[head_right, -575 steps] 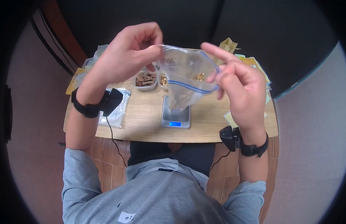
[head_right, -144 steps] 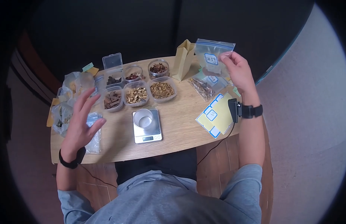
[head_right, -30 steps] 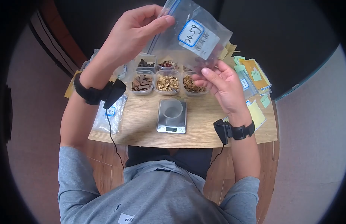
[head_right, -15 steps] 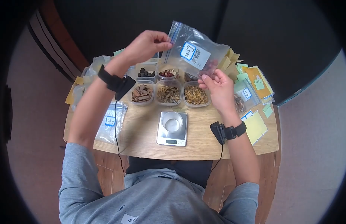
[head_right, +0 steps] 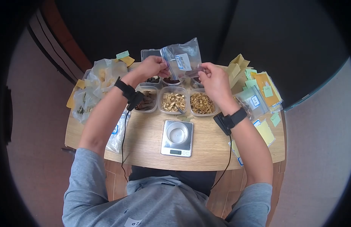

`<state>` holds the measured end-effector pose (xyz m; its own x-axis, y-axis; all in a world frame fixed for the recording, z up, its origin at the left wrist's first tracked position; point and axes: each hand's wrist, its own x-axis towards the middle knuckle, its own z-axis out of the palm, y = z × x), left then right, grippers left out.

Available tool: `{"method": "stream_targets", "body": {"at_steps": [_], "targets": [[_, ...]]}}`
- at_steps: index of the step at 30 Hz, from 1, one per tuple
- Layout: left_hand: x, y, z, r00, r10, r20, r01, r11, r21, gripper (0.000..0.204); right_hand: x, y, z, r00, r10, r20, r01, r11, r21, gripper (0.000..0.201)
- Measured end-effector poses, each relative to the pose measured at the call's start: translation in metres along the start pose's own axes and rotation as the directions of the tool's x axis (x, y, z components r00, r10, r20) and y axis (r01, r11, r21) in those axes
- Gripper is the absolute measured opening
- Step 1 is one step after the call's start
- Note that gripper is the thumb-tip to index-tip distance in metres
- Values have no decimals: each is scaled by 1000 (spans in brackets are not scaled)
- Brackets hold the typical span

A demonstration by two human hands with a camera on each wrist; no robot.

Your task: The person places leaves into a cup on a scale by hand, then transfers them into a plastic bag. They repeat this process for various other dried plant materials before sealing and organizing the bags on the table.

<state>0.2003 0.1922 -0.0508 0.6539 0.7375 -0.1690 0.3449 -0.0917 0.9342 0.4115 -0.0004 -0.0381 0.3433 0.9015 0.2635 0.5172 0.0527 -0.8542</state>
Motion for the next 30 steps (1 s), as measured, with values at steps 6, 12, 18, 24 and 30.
{"method": "stream_targets", "body": {"at_steps": [6, 12, 18, 24, 30], "targets": [[1, -10, -5, 996, -86, -20, 84, 994, -74, 22, 15, -23, 1, 999, 44, -13, -43, 999, 24, 20], [-7, -5, -2, 988, -131, -85, 128, 991, -47, 19, 16, -31, 5, 997, -21, -76, 19, 999, -31, 22], [-1, -10, -3, 985, -152, -82, 148, 987, -57, 17, 20, -49, 13, 964, -201, -173, 158, 960, -232, 24], [-4, -4, 3, 978, -190, -89, 176, 974, -145, 17, 26, -66, 19, 966, -202, -163, 170, 967, -188, 19], [-6, -4, 2, 978, -187, -90, 170, 972, -164, 16, 36, -47, 27, 967, -237, -96, 222, 964, -144, 14]]}}
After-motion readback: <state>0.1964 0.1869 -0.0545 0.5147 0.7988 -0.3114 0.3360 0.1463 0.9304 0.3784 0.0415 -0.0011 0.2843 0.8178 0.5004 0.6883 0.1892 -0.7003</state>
